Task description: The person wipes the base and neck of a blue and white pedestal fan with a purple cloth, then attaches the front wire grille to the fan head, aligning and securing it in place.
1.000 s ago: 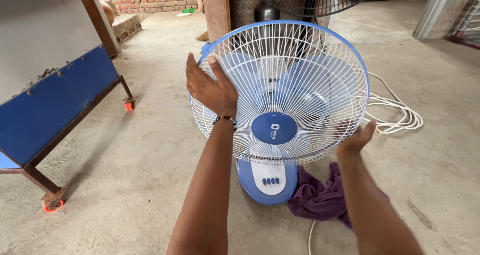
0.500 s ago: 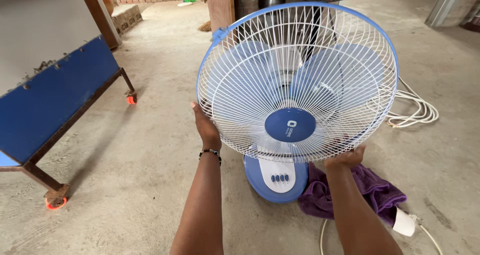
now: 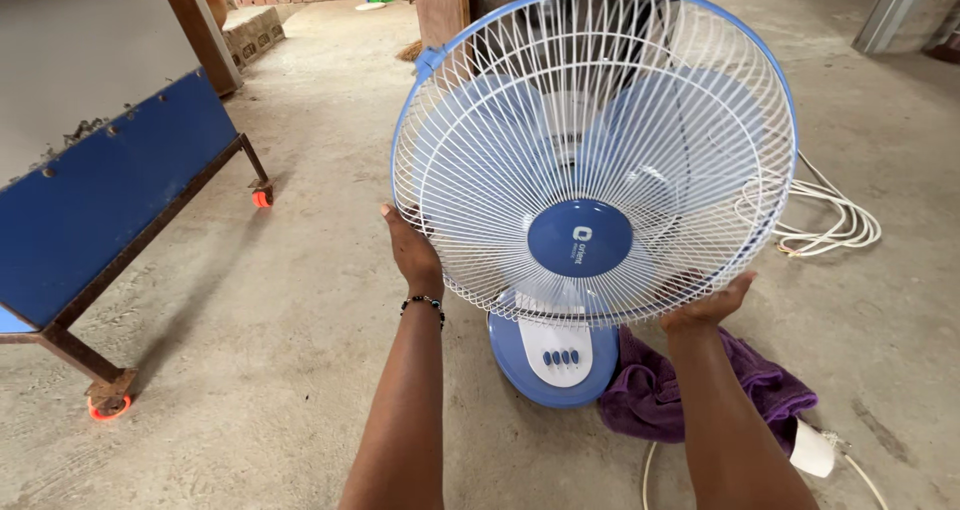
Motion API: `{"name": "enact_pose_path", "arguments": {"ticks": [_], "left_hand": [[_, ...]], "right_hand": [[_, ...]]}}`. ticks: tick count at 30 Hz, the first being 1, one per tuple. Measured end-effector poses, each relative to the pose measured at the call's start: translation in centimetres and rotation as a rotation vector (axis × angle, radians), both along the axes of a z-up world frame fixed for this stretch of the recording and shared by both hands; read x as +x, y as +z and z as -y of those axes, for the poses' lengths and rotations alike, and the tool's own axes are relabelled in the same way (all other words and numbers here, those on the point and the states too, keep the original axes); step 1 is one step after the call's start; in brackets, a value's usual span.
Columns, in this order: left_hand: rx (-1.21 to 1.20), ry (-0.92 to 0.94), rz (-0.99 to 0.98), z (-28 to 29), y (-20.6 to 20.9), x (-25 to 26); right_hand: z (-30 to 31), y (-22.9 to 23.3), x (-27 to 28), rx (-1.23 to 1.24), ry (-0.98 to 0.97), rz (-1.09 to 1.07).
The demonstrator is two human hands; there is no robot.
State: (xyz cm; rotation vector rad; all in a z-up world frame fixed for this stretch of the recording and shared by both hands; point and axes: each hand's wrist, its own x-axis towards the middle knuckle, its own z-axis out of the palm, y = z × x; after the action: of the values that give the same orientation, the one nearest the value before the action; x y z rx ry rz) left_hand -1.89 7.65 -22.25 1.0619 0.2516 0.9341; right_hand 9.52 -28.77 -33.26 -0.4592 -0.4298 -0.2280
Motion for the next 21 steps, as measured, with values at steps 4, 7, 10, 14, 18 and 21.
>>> {"name": "enact_pose_path", "arguments": {"ticks": [4, 7, 10, 14, 18, 21], "left_hand": [[-0.034, -0.032, 0.032, -0.1, -0.7, 0.6], [-0.040, -0.072, 0.109, -0.2, -1.6, 0.8], [-0.118, -0.097, 0.112, -0.5, -1.8, 1.0], [-0.222, -0.146, 0.141, -0.8, -1.2, 0.8], [-0.234, -0.128, 0.078, -0.3, -0.8, 0.3], [-0.231, -0.067, 0.046, 0.2, -0.9, 0.2]], "right_hand": [[-0.2, -1.1, 0.9, 0.302, 0.041, -0.170], [-0.5, -2.1, 1.5, 0.409, 0.039, -0.281], [-0.6, -2.6, 1.8, 0.335, -0.001, -0.329], [-0.3, -2.6, 1.8, 0.220, -0.036, -0.285], [-0.2, -2.1, 1.5, 0.260, -0.094, -0.420], [-0.1, -1.6, 1.7, 0.285, -0.089, -0.412]]}}
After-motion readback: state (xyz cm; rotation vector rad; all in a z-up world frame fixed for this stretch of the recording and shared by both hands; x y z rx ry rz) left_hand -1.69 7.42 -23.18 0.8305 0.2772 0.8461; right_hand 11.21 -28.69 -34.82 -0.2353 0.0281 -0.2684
